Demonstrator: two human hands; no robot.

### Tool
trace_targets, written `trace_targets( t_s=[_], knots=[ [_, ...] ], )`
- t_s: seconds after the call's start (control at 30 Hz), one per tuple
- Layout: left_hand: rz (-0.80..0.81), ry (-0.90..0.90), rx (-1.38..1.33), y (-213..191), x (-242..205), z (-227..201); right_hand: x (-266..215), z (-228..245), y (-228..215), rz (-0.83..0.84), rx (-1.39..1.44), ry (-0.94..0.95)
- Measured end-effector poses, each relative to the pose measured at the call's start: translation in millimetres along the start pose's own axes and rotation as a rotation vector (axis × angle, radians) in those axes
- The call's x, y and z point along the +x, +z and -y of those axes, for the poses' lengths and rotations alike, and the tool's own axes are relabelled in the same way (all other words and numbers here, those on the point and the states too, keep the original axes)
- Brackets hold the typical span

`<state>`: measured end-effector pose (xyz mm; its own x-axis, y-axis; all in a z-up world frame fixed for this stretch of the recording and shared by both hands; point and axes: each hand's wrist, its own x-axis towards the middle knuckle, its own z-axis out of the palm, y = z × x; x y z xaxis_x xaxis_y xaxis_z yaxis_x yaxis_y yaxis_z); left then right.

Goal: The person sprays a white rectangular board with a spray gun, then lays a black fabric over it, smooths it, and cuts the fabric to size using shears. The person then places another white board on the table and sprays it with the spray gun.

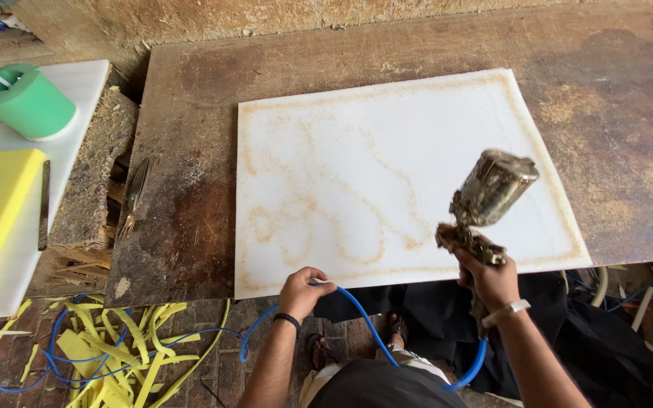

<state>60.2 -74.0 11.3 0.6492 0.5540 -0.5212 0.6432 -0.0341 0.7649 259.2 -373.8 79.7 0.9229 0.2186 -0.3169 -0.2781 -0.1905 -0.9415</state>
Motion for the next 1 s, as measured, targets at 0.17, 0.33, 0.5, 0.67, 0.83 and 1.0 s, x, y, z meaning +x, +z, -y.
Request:
trace_targets(
  t_s=[0.17, 0.33, 0.5, 0.67, 0.83, 1.0],
  knots=[
    [-0.187, 0.000, -0.062, -18.6, 7.7, 11.7, 37.9, 41.3, 29.2, 0.005, -0.004, -0.124],
    [-0.256, -0.016, -0.098, -20.1, -0.3, 17.7, 66.6, 71.7, 40.7, -0.013, 0.032, -0.314],
    [-0.205, -0.020, -0.127, -9.4, -10.5, 8.7, 75.8, 74.4, 16.3, -0.103, 0.013, -0.395],
    [-0.073, -0.015, -0.041, 27.2, -7.6, -6.3, 53.9, 38.3, -38.6, -0.144, -0.145, -0.195],
    [0.052, 0.072, -0.073, 50.4, -5.0, -19.3, 30.1, -0.2, -83.3, -0.083, -0.229, 0.109],
    [0.002, 0.002, -0.050, 54.0, -9.4, -14.3, 57.2, -13.3, -82.6, -0.031, -0.092, 0.125]
  ],
)
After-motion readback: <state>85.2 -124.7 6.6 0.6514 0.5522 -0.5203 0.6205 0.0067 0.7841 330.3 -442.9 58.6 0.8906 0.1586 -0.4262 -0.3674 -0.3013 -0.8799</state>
